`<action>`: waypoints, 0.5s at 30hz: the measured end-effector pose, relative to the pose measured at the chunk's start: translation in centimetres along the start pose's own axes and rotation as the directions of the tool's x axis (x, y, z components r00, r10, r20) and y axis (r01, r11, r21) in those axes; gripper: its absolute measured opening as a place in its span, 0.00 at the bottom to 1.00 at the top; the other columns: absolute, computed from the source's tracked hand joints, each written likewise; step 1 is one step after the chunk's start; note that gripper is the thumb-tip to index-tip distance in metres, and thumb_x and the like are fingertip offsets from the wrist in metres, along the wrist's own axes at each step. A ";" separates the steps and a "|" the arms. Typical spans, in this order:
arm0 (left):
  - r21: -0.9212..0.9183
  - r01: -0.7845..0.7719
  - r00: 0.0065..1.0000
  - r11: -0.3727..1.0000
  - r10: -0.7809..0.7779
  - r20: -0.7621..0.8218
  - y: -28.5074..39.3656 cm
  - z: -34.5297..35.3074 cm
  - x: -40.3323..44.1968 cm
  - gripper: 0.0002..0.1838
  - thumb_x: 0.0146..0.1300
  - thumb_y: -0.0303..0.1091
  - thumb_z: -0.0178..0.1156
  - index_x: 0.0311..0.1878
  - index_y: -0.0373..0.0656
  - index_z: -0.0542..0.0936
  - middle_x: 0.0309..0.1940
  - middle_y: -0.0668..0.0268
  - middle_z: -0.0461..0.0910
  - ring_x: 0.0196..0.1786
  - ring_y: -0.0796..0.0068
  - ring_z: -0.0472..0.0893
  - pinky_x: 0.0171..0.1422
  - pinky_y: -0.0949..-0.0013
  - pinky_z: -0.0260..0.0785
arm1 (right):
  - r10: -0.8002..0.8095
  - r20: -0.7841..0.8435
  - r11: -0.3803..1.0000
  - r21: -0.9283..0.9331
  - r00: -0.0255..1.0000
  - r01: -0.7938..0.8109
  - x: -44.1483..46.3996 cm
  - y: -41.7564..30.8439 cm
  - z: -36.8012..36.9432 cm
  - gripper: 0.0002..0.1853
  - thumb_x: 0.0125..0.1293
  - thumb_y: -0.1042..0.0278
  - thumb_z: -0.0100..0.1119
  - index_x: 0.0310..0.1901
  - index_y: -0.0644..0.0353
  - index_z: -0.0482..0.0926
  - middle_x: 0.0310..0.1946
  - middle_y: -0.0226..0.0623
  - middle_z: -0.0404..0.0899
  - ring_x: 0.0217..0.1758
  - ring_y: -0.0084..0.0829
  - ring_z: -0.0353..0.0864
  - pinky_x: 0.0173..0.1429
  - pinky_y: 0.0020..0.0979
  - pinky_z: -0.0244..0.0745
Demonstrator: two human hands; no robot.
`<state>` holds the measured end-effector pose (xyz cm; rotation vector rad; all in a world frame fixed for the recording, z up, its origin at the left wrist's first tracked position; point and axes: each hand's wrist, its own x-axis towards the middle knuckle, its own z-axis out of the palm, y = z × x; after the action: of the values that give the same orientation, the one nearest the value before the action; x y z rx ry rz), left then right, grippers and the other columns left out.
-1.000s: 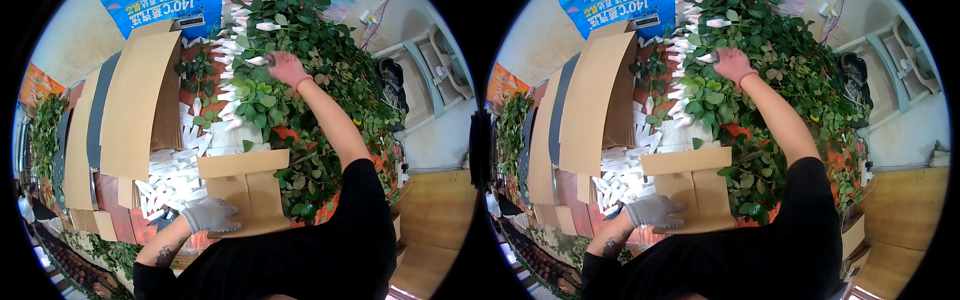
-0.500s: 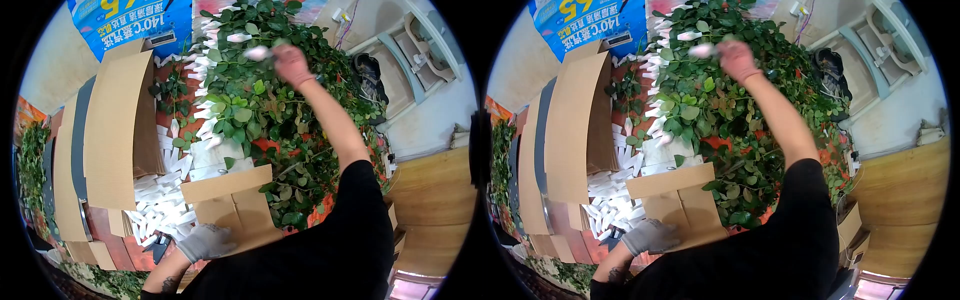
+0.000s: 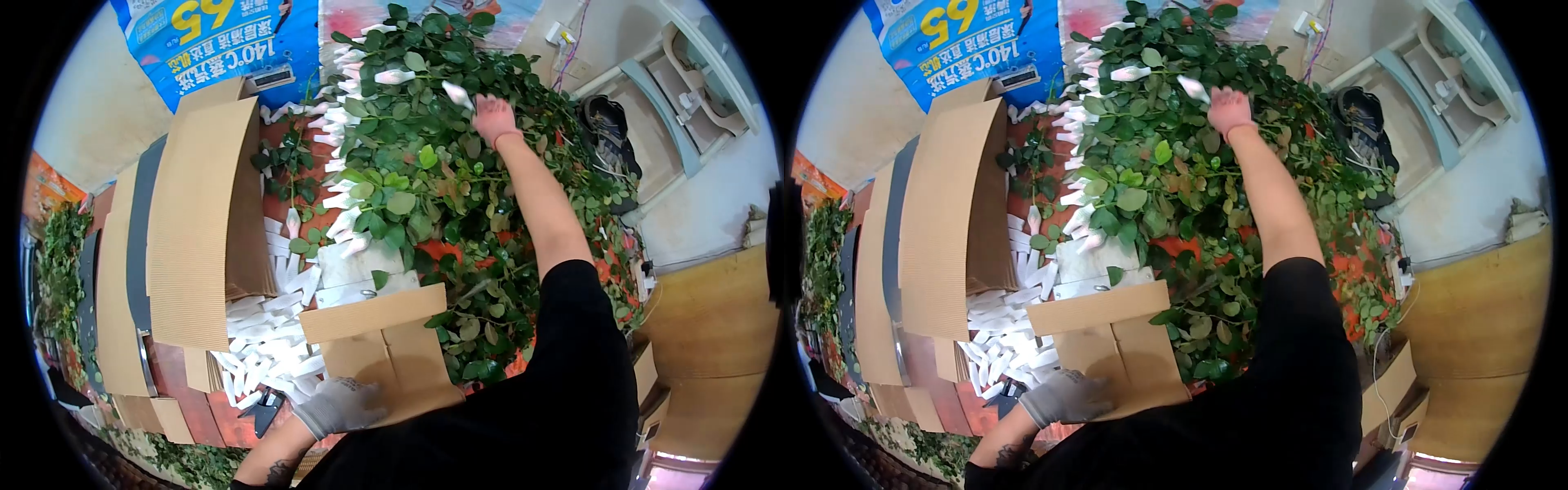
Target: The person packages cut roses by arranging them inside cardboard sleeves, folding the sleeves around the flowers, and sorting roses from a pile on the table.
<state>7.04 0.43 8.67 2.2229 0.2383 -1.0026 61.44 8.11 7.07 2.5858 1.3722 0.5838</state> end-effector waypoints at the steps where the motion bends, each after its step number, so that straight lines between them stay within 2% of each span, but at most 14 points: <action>1: -0.011 0.029 0.998 1.000 -0.029 0.055 0.2 -0.3 -0.1 0.31 0.62 0.60 0.45 0.58 0.47 0.72 0.46 0.52 0.80 0.50 0.55 0.79 0.53 0.57 0.70 | -0.005 -0.009 1.000 0.012 1.000 0.005 -0.2 -0.6 0.8 0.15 0.62 0.65 0.43 0.48 0.56 0.72 0.43 0.42 0.78 0.48 0.39 0.78 0.51 0.40 0.71; 3: -0.012 0.046 0.999 0.999 -0.046 0.028 0.0 0.4 0.0 0.31 0.62 0.60 0.45 0.58 0.47 0.73 0.45 0.52 0.80 0.50 0.55 0.79 0.53 0.57 0.70 | 0.050 0.128 0.999 -0.010 0.991 -0.049 -0.5 -0.9 2.1 0.13 0.62 0.65 0.44 0.46 0.55 0.73 0.43 0.40 0.77 0.47 0.40 0.79 0.50 0.40 0.71; 4: -0.007 0.048 0.999 0.999 -0.048 0.005 -0.2 0.6 0.1 0.30 0.61 0.60 0.46 0.58 0.48 0.73 0.45 0.53 0.80 0.50 0.56 0.79 0.53 0.57 0.70 | 0.043 0.126 0.999 -0.006 0.991 -0.043 -0.2 -0.8 2.5 0.13 0.62 0.65 0.44 0.46 0.55 0.73 0.43 0.40 0.77 0.47 0.40 0.79 0.50 0.40 0.71; 6: -0.027 0.033 0.999 0.999 -0.033 -0.001 -0.3 0.7 0.1 0.31 0.62 0.60 0.46 0.58 0.47 0.72 0.45 0.53 0.80 0.50 0.55 0.79 0.53 0.57 0.70 | 0.084 0.081 0.996 0.004 0.993 -0.084 0.2 -0.3 2.7 0.11 0.60 0.65 0.45 0.43 0.54 0.73 0.42 0.36 0.77 0.46 0.38 0.78 0.49 0.39 0.71; 7: -0.040 0.014 1.000 0.999 -0.014 -0.004 -0.3 0.7 0.1 0.31 0.62 0.60 0.46 0.58 0.47 0.72 0.44 0.53 0.80 0.50 0.55 0.79 0.53 0.57 0.70 | 0.104 -0.009 0.995 0.007 0.995 -0.103 0.1 -0.2 2.7 0.09 0.60 0.64 0.46 0.41 0.52 0.72 0.42 0.35 0.77 0.47 0.36 0.78 0.48 0.39 0.69; 8: -0.042 0.009 1.000 0.999 -0.009 0.001 -0.2 0.8 0.2 0.31 0.62 0.60 0.46 0.58 0.47 0.72 0.44 0.53 0.80 0.50 0.55 0.79 0.53 0.57 0.70 | 0.104 -0.003 0.995 0.003 0.995 -0.104 0.3 0.3 2.4 0.09 0.60 0.64 0.46 0.41 0.52 0.72 0.42 0.35 0.77 0.47 0.36 0.78 0.48 0.39 0.69; 10: -0.027 -0.001 1.000 1.000 0.001 -0.022 -0.2 0.6 0.2 0.30 0.62 0.60 0.46 0.58 0.47 0.72 0.43 0.53 0.81 0.49 0.56 0.80 0.52 0.57 0.71 | 0.161 0.009 0.987 0.010 0.987 -0.162 1.1 1.0 0.6 0.14 0.58 0.64 0.48 0.46 0.51 0.72 0.46 0.36 0.75 0.53 0.38 0.74 0.55 0.39 0.65; 11: -0.022 -0.002 1.000 1.000 0.001 -0.023 -0.1 0.3 0.2 0.30 0.62 0.60 0.46 0.58 0.47 0.72 0.43 0.53 0.81 0.49 0.56 0.80 0.52 0.57 0.71 | 0.137 -0.136 0.988 -0.047 0.981 -0.144 1.6 1.7 1.1 0.10 0.59 0.63 0.46 0.42 0.50 0.72 0.40 0.35 0.75 0.47 0.39 0.75 0.52 0.41 0.64; 12: -0.018 0.007 1.000 1.000 -0.007 -0.016 0.1 0.0 0.0 0.30 0.62 0.60 0.46 0.58 0.47 0.72 0.43 0.53 0.81 0.48 0.56 0.80 0.52 0.57 0.71 | 0.150 -0.088 0.985 -0.067 0.985 -0.156 2.1 2.0 -0.6 0.10 0.59 0.62 0.47 0.42 0.49 0.73 0.40 0.35 0.74 0.48 0.39 0.73 0.53 0.42 0.63; 15: -0.016 0.029 1.000 0.999 -0.029 -0.002 0.3 -0.2 0.0 0.30 0.62 0.59 0.46 0.57 0.46 0.73 0.42 0.53 0.81 0.48 0.55 0.80 0.51 0.56 0.71 | 0.105 -0.202 0.979 -0.152 0.974 -0.137 3.3 3.9 -3.4 0.09 0.61 0.63 0.46 0.41 0.48 0.75 0.43 0.35 0.74 0.51 0.39 0.72 0.54 0.43 0.62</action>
<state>7.30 0.37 8.91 2.2122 0.2793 -1.0113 64.70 8.49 12.31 2.5459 1.1646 0.9481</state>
